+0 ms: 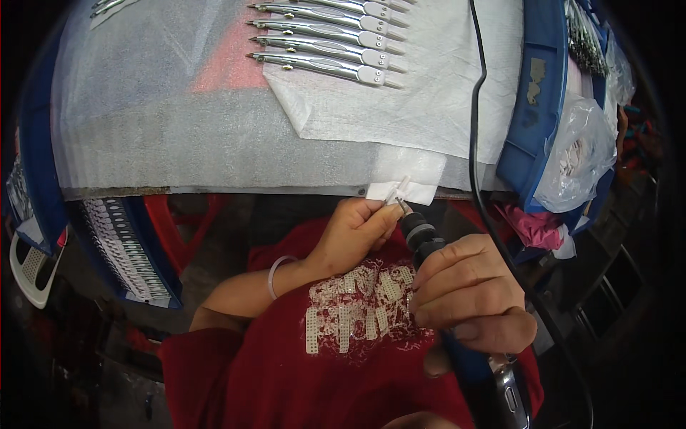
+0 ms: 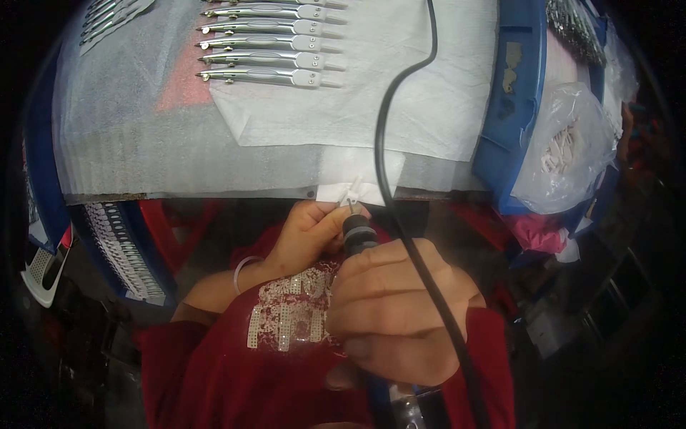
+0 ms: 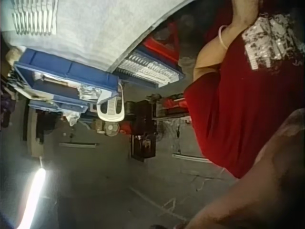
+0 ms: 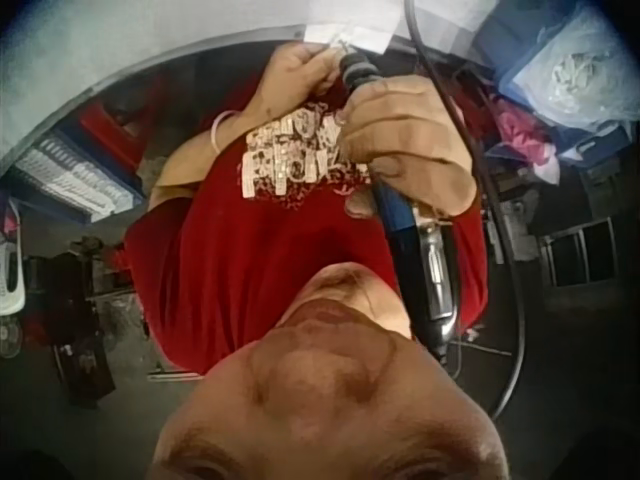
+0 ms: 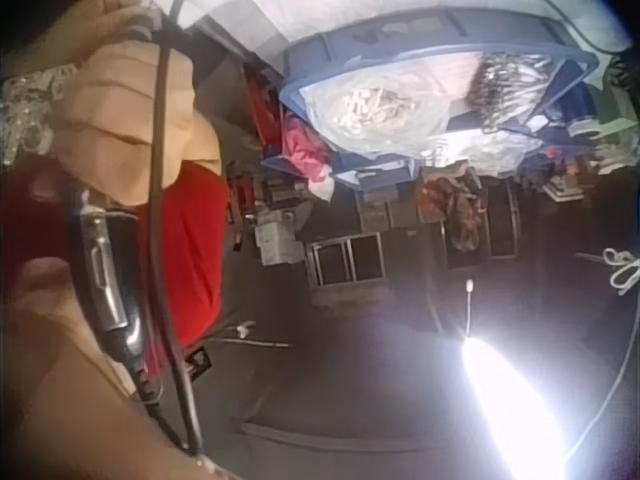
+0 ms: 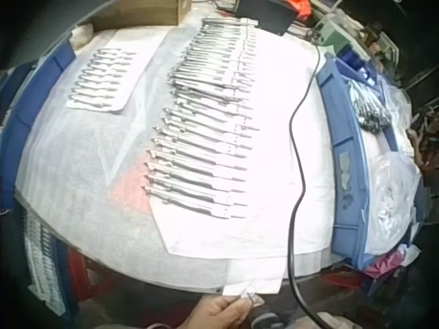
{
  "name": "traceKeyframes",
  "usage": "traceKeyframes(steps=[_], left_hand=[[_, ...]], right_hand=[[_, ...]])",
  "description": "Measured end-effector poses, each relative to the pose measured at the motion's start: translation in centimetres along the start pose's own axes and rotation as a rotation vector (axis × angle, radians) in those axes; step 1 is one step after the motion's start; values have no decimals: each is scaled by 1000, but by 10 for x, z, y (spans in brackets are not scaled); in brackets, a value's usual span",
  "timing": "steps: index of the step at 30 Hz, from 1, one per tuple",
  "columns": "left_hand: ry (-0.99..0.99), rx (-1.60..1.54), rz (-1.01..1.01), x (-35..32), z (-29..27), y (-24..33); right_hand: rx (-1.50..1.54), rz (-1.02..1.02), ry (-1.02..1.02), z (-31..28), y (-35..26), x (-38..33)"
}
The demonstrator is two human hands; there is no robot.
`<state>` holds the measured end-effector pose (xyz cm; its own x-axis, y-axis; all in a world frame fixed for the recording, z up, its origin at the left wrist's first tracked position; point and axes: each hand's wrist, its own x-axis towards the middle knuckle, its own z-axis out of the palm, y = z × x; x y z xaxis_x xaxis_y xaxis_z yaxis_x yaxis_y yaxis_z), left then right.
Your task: Processing and polishing small metal instruments using a handheld rotary tool at a workshop workbench.
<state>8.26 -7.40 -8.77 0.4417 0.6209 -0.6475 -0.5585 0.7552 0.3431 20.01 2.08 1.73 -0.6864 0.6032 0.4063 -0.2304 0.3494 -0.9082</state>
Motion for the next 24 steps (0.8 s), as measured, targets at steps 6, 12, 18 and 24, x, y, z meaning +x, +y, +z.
traceKeyframes(steps=[6, 12, 18, 24], left_hand=[[13, 37, 45, 2, 0, -4], [37, 2, 8, -2, 5, 6], [-6, 3, 16, -1, 5, 5], [-7, -3, -6, -1, 3, 7]], right_hand=[[-40, -103, 18, 4, 8, -8], [-73, -56, 19, -2, 1, -14], [-86, -66, 44, -5, -4, -21], [-81, -60, 29, -6, 1, -19]])
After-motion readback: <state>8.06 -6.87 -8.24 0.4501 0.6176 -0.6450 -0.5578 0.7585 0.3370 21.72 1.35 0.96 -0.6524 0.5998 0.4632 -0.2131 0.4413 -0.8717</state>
